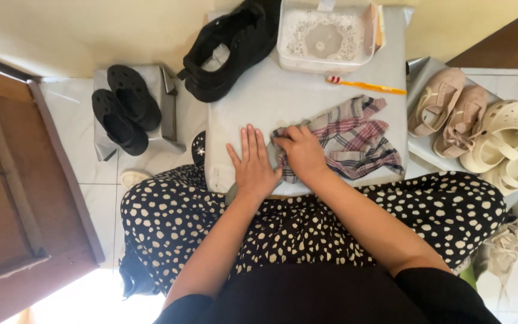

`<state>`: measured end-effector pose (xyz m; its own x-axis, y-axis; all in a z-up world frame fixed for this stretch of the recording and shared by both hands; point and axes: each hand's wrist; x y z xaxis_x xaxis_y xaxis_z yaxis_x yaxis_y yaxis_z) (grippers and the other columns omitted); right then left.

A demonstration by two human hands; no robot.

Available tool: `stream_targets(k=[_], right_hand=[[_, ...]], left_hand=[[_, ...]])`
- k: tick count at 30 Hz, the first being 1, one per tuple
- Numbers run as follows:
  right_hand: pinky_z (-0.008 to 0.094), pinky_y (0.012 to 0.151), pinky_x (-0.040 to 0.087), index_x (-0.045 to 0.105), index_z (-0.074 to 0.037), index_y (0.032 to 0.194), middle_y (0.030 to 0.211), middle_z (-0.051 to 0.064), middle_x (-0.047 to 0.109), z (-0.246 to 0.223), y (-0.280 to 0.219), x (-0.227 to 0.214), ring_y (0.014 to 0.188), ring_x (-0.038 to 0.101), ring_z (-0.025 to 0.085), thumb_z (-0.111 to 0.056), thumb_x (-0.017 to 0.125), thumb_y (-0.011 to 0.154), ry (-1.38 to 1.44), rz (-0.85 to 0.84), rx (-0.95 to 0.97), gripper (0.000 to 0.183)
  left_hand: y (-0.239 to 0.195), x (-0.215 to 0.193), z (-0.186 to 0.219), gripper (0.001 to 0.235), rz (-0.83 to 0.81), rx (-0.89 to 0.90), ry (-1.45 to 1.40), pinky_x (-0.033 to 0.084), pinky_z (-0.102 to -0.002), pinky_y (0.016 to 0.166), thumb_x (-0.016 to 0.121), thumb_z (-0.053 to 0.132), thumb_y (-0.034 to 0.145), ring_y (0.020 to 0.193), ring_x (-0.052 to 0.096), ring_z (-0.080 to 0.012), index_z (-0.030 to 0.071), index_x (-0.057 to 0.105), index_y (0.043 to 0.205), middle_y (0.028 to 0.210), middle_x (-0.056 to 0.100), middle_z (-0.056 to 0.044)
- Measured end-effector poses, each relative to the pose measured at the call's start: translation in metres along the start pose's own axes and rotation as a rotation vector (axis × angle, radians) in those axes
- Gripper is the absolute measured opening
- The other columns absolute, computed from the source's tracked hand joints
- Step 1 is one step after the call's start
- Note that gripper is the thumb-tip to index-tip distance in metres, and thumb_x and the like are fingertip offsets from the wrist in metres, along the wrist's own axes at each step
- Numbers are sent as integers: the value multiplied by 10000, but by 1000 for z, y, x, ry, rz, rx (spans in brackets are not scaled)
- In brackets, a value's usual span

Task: The person scrubs a shoe insole with a toothbrush dipped in soapy water, then wipes it with a cloth. The person flips the insole over to clean the other side and continues scrubbing and wiping.

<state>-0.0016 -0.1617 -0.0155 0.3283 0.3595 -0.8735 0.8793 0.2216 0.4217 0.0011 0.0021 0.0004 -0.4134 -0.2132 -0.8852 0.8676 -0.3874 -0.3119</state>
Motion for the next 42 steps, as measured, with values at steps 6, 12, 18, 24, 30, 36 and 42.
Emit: stream_targets(k=[6, 12, 18, 24, 30, 36, 42], right_hand=[[362, 776, 525, 800, -205, 1075, 990, 34, 629, 31, 13, 0, 867, 612, 278, -136, 643, 921, -40, -42, 159, 230], [426, 899, 520, 777, -189, 1158, 1089, 83, 633, 22, 15, -28, 1006, 639, 340, -123, 569, 971, 284, -79, 140, 288], [346, 822, 507, 786, -208, 990, 990, 21, 633, -13, -13, -7, 879, 616, 249, -167, 603, 939, 141, -44, -1, 195], [358, 793, 489, 777, -214, 1004, 1001, 15, 596, 24, -12, 14, 859, 587, 243, -184, 614, 943, -17, 60, 8, 176], [354, 781, 489, 796, -222, 1015, 947, 15, 591, 59, -1, 15, 811, 585, 251, -171, 653, 950, -120, 132, 69, 164], [324, 708, 501, 796, -233, 972, 924, 9, 576, 80, -5, 5, 814, 602, 222, -195, 733, 921, -287, 255, 174, 89], [343, 783, 557, 774, -27, 1146, 1007, 99, 581, 72, -11, -45, 840, 653, 288, 37, 650, 1006, 120, 230, 465, 198]], left_hand=[[-1, -11, 6, 1045, -32, -33, -22, -200, -678, 1163, 553, 554, 900, 1568, -150, -328, -10, 42, 1617, 1702, -77, -206], [-1, -13, 7, 1054, -50, -43, 12, -191, -683, 1167, 561, 552, 889, 1568, -145, -327, 1, 38, 1619, 1703, -75, -202], [2, -9, 6, 1100, -66, -58, 24, -198, -685, 1162, 669, 453, 868, 1561, -167, -332, -2, 4, 1616, 1699, -105, -198], [0, -1, 2, 1059, -20, -25, 22, -199, -676, 1164, 564, 595, 932, 1561, -160, -349, -12, 27, 1613, 1697, -90, -216], [-2, -6, 4, 1067, -15, -24, 7, -180, -676, 1171, 510, 669, 937, 1566, -142, -348, -18, 55, 1613, 1696, -75, -221], [-3, -7, 5, 1067, 3, -25, -22, -183, -668, 1174, 515, 675, 936, 1568, -131, -350, -19, 71, 1613, 1696, -77, -220], [-3, 13, -4, 782, 252, 45, -26, -114, -666, 1189, 492, 322, 1037, 1574, -68, -372, -21, 96, 1618, 1700, -15, -243]])
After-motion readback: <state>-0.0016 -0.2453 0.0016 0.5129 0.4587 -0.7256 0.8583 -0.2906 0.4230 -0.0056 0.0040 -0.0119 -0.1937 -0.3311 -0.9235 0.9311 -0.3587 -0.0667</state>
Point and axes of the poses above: each hand's wrist, its own y-axis towards the middle knuckle, its own x-axis out of the palm, z = x × y
